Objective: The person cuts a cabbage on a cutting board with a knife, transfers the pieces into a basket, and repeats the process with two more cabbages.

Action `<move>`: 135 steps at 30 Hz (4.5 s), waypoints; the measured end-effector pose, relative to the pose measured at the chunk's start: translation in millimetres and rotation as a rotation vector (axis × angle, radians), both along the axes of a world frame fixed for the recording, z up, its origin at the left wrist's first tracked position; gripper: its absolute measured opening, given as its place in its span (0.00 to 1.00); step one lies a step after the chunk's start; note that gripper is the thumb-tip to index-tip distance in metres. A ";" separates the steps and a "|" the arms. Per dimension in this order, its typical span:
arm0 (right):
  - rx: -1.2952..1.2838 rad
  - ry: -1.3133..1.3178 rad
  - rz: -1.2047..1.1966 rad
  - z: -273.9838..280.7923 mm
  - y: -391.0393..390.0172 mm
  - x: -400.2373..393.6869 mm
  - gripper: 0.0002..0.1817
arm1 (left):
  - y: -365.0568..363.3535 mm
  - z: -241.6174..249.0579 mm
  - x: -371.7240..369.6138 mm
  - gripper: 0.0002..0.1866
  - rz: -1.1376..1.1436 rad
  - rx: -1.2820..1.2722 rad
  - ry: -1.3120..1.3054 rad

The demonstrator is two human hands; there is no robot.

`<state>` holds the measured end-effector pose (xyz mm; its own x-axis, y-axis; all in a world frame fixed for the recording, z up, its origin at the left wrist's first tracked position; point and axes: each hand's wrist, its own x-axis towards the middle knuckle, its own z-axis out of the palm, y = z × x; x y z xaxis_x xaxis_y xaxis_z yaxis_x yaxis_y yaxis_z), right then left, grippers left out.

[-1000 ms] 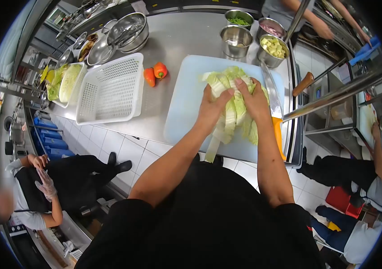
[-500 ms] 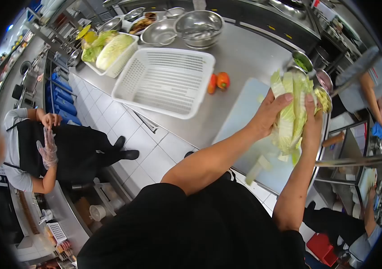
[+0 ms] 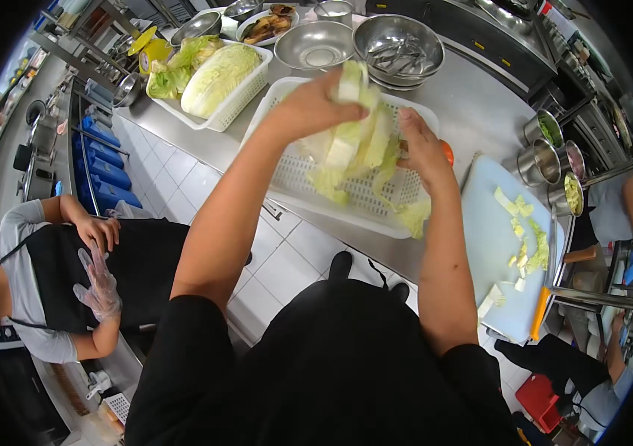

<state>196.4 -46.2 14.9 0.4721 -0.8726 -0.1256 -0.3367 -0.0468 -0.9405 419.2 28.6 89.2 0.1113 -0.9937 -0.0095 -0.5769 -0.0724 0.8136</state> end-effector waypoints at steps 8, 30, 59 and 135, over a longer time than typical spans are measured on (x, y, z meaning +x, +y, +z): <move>-0.204 0.813 0.468 -7.2 10.3 21.2 0.63 | -5.9 -96.4 50.6 0.60 -0.348 0.408 -0.381; -0.538 0.926 0.626 -6.6 15.4 40.2 0.25 | -18.6 -63.2 57.2 0.32 -0.378 0.452 -0.603; -0.453 0.162 0.124 57.8 7.9 84.5 0.25 | -5.3 -22.8 40.9 0.18 0.008 -0.049 0.155; 0.153 0.250 -0.852 -41.0 253.3 -301.6 0.30 | 2.5 -158.5 -437.7 0.33 -0.464 -0.450 -0.435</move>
